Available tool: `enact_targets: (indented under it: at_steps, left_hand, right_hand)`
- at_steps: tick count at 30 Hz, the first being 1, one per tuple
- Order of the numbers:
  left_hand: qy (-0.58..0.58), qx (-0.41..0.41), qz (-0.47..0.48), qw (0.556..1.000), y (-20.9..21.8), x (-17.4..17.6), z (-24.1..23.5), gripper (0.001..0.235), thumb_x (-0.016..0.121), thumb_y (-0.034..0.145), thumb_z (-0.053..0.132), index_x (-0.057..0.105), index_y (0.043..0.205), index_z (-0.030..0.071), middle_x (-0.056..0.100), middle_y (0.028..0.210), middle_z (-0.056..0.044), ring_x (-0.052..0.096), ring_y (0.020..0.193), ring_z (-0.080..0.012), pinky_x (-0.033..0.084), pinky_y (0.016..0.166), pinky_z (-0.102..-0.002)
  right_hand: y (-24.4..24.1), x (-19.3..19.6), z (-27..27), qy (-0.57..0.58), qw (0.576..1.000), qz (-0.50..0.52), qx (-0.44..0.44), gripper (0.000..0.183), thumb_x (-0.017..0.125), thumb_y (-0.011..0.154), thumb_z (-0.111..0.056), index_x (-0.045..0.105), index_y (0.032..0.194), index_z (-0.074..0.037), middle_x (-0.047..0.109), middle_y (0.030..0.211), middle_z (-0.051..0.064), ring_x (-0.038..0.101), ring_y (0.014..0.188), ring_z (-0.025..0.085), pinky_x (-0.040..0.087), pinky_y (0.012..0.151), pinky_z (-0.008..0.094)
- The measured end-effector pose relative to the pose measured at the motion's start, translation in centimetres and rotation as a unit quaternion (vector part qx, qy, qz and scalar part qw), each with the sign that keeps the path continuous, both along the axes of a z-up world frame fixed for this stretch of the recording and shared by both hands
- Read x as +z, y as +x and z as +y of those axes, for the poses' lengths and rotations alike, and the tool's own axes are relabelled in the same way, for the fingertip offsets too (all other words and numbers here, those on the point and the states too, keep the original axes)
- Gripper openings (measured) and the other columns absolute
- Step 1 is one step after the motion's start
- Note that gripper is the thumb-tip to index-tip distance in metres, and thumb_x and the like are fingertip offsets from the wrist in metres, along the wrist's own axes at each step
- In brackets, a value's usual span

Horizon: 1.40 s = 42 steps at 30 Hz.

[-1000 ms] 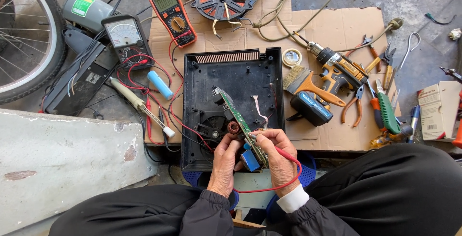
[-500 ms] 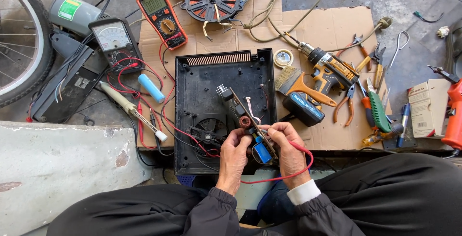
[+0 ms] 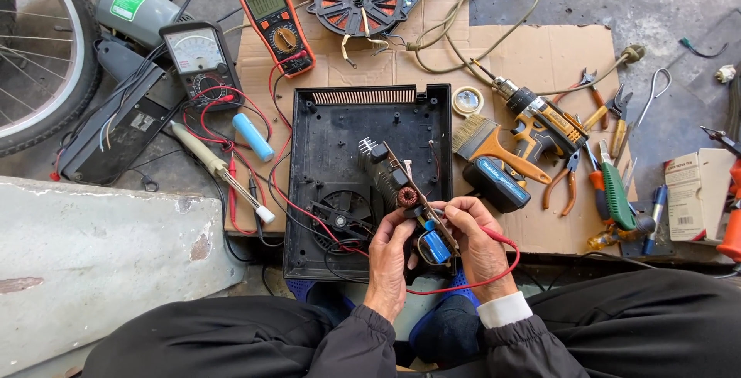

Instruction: The person uses a heat gun on a circuit board, then flips it over and uses a multimeter to test components. They connect the multimeter probes to various points on the board and a separate inductor while seated on the floor.

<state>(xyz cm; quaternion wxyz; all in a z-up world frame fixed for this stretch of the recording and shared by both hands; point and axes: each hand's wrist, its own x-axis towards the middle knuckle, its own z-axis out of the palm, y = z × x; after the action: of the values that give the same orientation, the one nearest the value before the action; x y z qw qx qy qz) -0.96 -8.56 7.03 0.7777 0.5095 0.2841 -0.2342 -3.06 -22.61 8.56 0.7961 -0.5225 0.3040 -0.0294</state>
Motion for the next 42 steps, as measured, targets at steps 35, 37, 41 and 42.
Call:
enact_targets:
  at_steps: [35,37,41,42]
  left_hand:
    - [-0.215,0.136,0.105,0.961,0.9,-6.7,-1.1,0.038,0.068,0.098,-0.005,0.081,0.134,-0.006,0.082,0.102,-0.033,0.055,0.047,-0.0260,0.030,0.031,-0.028]
    - [-0.222,0.129,0.116,0.959,1.0,-6.0,-1.0,0.041,0.066,0.099,-0.006,0.081,0.136,-0.009,0.081,0.101,-0.035,0.050,0.042,-0.0264,0.034,0.032,-0.029]
    - [-0.203,0.116,0.141,0.962,1.4,-3.2,-0.7,0.038,0.067,0.099,-0.006,0.085,0.133,-0.007,0.087,0.110,-0.033,0.074,0.070,-0.0325,0.039,0.041,-0.027]
    - [-0.211,0.120,0.148,0.959,1.4,-4.7,-0.7,0.039,0.068,0.099,-0.006,0.083,0.134,-0.007,0.085,0.109,-0.032,0.065,0.060,-0.0300,0.036,0.037,-0.027]
  right_hand:
    - [1.7,-1.7,-0.4,0.045,0.993,0.091,-0.059,0.002,0.067,0.105,0.004,0.067,0.106,0.006,0.086,0.118,0.030,0.061,0.079,0.033,0.048,0.075,0.041]
    - [1.8,-1.4,-0.6,0.047,0.993,0.101,-0.047,0.007,0.065,0.106,0.006,0.070,0.110,0.011,0.085,0.119,0.033,0.060,0.082,0.034,0.049,0.078,0.043]
    - [1.9,-1.8,-1.0,0.058,0.992,0.105,-0.039,0.010,0.064,0.108,0.008,0.070,0.114,0.012,0.084,0.121,0.034,0.063,0.087,0.038,0.052,0.083,0.047]
    - [1.9,-1.6,-0.9,0.052,0.992,0.107,-0.041,0.010,0.064,0.107,0.007,0.070,0.114,0.011,0.084,0.120,0.033,0.063,0.087,0.038,0.052,0.082,0.047]
